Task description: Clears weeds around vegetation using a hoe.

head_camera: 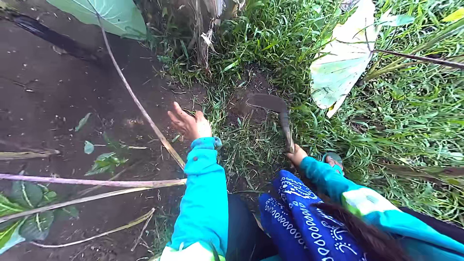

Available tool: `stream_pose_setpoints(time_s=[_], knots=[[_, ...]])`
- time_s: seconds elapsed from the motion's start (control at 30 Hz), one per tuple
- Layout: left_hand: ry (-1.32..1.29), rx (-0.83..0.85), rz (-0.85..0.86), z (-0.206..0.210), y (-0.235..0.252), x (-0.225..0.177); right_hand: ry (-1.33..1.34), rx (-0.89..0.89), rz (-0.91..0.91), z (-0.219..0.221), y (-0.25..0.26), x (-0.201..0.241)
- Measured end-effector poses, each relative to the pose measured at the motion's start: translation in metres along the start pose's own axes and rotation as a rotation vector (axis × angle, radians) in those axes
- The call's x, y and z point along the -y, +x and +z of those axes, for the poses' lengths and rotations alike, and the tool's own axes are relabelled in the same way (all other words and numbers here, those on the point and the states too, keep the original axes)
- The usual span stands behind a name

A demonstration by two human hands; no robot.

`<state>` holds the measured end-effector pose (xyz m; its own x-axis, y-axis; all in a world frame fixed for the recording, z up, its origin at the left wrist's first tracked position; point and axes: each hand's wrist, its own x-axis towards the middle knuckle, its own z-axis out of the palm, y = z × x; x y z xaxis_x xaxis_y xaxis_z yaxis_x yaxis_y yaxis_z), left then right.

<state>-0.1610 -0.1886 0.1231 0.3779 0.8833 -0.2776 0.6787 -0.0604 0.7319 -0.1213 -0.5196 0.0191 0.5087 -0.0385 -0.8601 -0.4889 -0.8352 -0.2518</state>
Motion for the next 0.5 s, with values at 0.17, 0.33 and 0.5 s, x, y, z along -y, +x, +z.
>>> stream_pose_setpoints(time_s=[0.17, 0.33, 0.5], knots=[[0.003, 0.013, 0.028, 0.000, -0.003, 0.002, 0.372, -0.240, -0.107, -0.012, 0.030, 0.037], [0.009, -0.021, 0.024, 0.003, 0.002, 0.003, -0.174, -0.015, -0.057, 0.005, 0.015, -0.004], [0.031, 0.026, 0.029, 0.000, -0.008, 0.004, 0.144, -0.184, -0.075, -0.022, 0.015, 0.032]])
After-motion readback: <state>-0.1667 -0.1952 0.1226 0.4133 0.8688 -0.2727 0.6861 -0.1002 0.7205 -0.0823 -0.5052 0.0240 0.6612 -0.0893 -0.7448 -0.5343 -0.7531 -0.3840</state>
